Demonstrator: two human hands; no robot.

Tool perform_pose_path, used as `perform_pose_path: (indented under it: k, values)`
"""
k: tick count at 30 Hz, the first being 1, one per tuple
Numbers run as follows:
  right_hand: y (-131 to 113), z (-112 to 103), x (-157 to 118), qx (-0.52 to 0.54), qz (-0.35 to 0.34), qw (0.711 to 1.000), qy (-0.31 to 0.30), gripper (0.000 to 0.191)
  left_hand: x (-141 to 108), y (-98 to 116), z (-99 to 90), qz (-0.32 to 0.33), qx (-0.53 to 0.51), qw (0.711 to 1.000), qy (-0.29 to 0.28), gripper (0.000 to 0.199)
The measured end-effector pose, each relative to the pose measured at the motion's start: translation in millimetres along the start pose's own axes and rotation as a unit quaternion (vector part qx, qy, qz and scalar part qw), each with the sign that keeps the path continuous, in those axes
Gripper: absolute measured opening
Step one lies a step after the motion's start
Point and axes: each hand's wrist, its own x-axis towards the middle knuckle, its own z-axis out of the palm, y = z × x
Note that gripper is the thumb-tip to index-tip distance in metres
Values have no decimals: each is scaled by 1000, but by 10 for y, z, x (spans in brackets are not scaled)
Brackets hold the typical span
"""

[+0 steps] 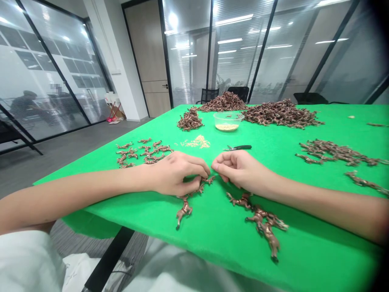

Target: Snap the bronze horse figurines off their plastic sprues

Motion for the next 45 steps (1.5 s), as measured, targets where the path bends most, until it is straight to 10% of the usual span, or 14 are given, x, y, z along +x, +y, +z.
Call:
perform_pose_path:
  k: [11,17,45]
  values:
    - [4,10,-28,-82,-47,996,5,30,-4,-10,-6,21,32,999,-15,22]
    - [-10,43,-111,-310,-212,927,-3,15,-28,-34,1,35,66,997,-33,23]
    - [0,24,-90,-330,-226,917,-12,16,-22,-25,-23,45,102,992,-63,21]
